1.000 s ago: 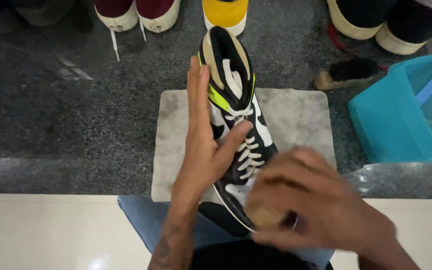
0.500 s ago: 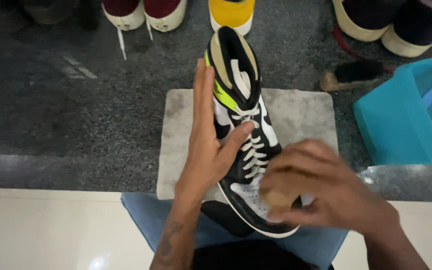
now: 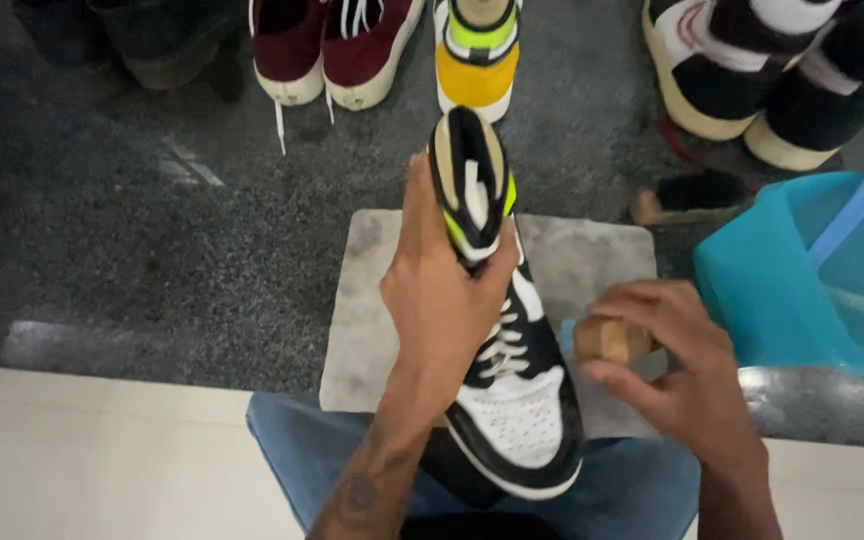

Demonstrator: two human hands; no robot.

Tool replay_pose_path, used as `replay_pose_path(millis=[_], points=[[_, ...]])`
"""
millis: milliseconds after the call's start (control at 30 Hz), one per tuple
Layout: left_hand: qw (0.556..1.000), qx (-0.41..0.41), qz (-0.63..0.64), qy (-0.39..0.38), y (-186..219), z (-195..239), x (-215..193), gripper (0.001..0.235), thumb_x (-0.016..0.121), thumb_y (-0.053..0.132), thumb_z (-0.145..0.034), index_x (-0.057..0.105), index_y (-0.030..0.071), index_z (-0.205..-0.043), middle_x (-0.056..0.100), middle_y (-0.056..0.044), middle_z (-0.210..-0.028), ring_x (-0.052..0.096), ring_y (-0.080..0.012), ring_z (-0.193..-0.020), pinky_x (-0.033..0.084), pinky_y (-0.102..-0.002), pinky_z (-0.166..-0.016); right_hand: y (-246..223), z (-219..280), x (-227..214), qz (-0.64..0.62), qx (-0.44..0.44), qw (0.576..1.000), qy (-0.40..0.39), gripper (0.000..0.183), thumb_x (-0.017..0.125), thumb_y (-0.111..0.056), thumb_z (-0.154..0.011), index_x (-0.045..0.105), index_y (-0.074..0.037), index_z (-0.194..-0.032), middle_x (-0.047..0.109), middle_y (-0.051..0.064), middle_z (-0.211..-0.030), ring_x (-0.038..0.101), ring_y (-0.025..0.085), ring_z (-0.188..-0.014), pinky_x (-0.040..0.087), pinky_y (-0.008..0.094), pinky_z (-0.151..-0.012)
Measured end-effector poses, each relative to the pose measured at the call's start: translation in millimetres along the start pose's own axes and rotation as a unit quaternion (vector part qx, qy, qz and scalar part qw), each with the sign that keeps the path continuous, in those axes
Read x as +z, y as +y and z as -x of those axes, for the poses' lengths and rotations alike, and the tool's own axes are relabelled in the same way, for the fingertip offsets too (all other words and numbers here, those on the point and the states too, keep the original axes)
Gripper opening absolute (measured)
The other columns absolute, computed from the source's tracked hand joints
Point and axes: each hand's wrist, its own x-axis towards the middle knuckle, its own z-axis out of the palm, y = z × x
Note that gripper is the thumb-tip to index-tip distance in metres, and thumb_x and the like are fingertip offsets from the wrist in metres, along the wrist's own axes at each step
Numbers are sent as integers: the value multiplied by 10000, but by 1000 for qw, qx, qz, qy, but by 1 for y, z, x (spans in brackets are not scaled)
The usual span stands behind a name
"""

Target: The person scrubs a black and white sneaker with a brush, then places it aside. They pick up a pair of black shoes, dip a toothbrush into a blue container, and scrub the black shoes with the toothbrush.

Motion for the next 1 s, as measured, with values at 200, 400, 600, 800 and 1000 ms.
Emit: replay_pose_path(millis=[200,400,600,800,1000], points=[[952,25,242,-186,4,-8,-31,739,680,338,-918,395,82,-1551,629,-105,-1495,622,-159,-1348,497,-301,-1073,-5,13,7,-161,-152,974,53,460,587,-522,-992,598,-185,-1305,614,64,-1269,615,253,-1191,598,483,-1117],[886,-31,352,-301,3,-15,-37,677,635,272,-957,390,90,-1562,622,-95,-1476,588,-143,-1351,466,-292,-1161,15,-21,-2,62,-184,980,53,327,738,-320,-873,712,-169,-1162,637,73,-1270,577,257,-1223,419,449,-1095],[895,12,306,-323,-6,-13,-33,771,695,313,-928,353,152,-1600,603,-66,-1511,542,-72,-1318,447,-244,-1091,-24,-22,-6,43,-238,970,11,489,755,-607,-811,722,-222,-1109,672,14,-1172,615,274,-1121,442,464,-1019],[913,25,223,-340,-3,-12,-35,772,534,521,-954,310,199,-1619,716,-34,-1395,658,-50,-718,517,-252,-658,5,-31,-5,137,-192,961,146,522,757,-501,-848,710,-63,-1129,668,140,-1150,607,334,-1069,426,478,-998],[937,64,188,-286,-7,-2,-29,703,616,415,-966,411,153,-1585,758,18,-968,465,-54,-587,474,-264,-612,34,-2,17,95,-175,974,112,439,764,-482,-844,737,-156,-1137,635,84,-1255,567,330,-1208,402,512,-1059]])
